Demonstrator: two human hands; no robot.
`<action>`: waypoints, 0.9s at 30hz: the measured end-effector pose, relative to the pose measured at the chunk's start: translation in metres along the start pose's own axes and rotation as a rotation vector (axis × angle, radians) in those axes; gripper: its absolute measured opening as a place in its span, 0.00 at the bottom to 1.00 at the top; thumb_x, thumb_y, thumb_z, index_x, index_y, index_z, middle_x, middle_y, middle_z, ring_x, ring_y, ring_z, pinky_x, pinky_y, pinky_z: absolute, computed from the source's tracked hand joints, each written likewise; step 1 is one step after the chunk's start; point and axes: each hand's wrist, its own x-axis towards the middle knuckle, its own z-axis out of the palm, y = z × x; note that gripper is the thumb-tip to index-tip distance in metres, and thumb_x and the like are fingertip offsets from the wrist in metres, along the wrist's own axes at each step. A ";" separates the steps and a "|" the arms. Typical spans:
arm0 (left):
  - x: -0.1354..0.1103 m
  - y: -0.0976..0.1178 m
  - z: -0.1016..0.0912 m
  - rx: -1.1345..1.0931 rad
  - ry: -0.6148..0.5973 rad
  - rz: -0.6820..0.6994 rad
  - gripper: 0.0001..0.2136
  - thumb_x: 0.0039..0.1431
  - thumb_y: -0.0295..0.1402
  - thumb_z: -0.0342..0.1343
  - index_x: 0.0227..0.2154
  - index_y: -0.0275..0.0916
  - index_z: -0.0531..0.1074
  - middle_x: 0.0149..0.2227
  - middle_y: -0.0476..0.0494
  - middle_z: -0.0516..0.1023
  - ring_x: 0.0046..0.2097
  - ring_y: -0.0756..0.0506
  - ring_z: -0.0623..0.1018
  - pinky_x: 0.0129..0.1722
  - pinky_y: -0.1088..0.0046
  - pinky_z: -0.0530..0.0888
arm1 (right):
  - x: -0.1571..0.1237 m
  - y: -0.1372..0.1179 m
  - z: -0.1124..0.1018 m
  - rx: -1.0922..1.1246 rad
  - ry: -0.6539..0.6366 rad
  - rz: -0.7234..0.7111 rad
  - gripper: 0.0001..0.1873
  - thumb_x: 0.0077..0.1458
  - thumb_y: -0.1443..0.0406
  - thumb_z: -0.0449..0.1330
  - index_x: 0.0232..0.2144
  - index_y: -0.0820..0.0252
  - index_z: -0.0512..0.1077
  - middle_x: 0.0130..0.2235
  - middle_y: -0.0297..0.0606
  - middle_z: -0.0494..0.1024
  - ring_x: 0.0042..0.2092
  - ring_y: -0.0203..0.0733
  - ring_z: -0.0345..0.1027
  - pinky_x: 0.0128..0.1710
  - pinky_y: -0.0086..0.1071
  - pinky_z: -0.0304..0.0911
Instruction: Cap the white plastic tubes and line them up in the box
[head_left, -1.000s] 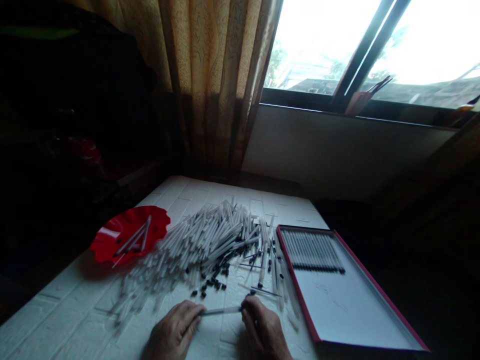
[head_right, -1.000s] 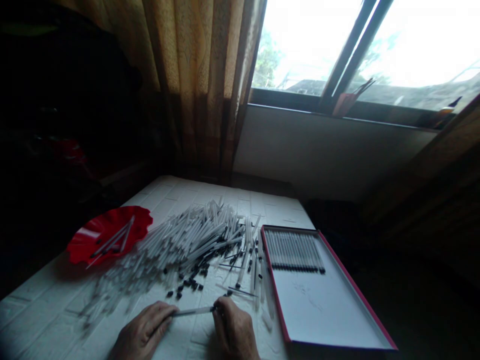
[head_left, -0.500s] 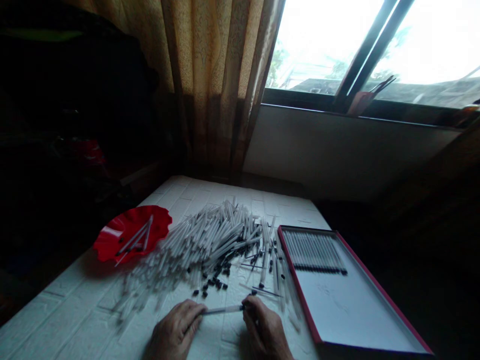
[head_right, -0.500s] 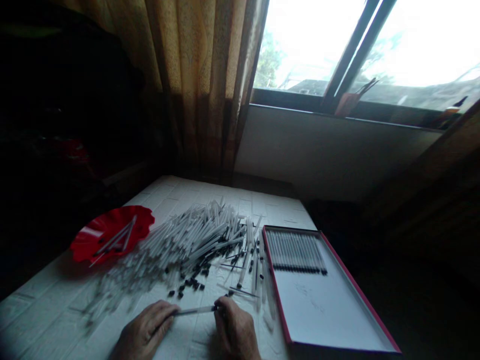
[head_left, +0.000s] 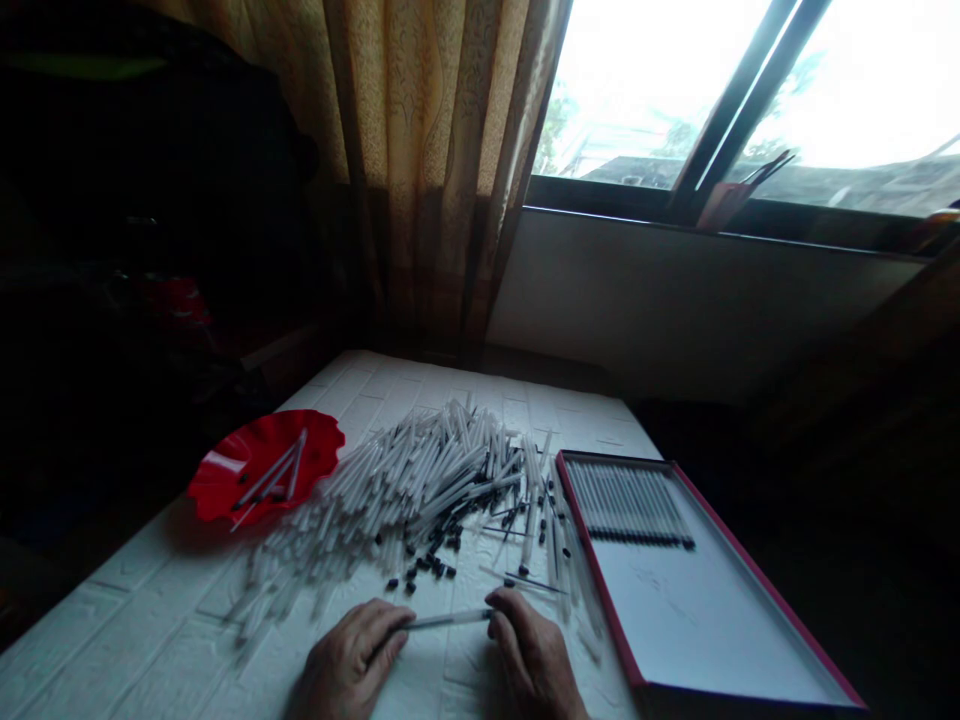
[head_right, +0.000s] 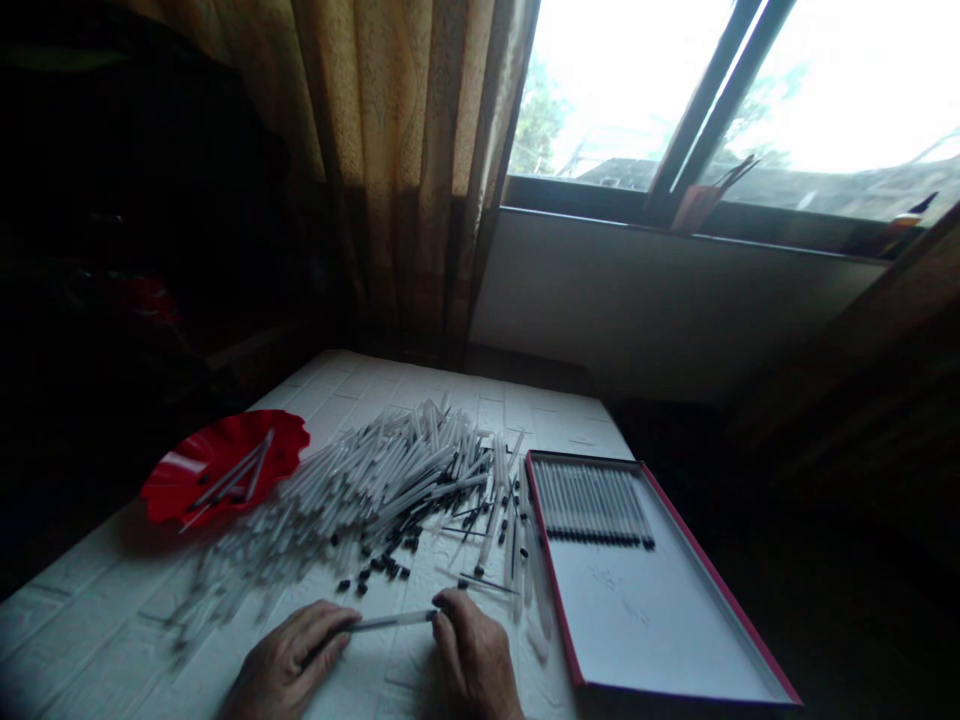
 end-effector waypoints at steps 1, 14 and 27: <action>0.000 0.000 0.000 0.003 0.002 -0.001 0.17 0.66 0.47 0.46 0.37 0.48 0.78 0.34 0.51 0.84 0.35 0.50 0.84 0.37 0.84 0.78 | -0.001 0.000 0.000 0.016 0.009 0.006 0.09 0.63 0.65 0.47 0.43 0.56 0.65 0.29 0.33 0.77 0.28 0.37 0.73 0.27 0.24 0.64; 0.002 0.006 -0.003 0.007 0.013 -0.001 0.17 0.66 0.47 0.45 0.37 0.48 0.78 0.33 0.51 0.84 0.35 0.50 0.84 0.36 0.82 0.79 | -0.003 0.004 0.004 0.047 -0.017 0.030 0.07 0.63 0.66 0.48 0.35 0.55 0.65 0.25 0.31 0.73 0.25 0.36 0.69 0.26 0.25 0.60; -0.003 0.003 0.001 -0.077 -0.048 -0.090 0.12 0.65 0.42 0.50 0.38 0.47 0.78 0.35 0.48 0.84 0.37 0.47 0.83 0.38 0.77 0.79 | -0.005 0.004 0.005 0.003 -0.038 0.079 0.18 0.66 0.60 0.46 0.25 0.56 0.64 0.21 0.29 0.66 0.22 0.35 0.62 0.24 0.26 0.53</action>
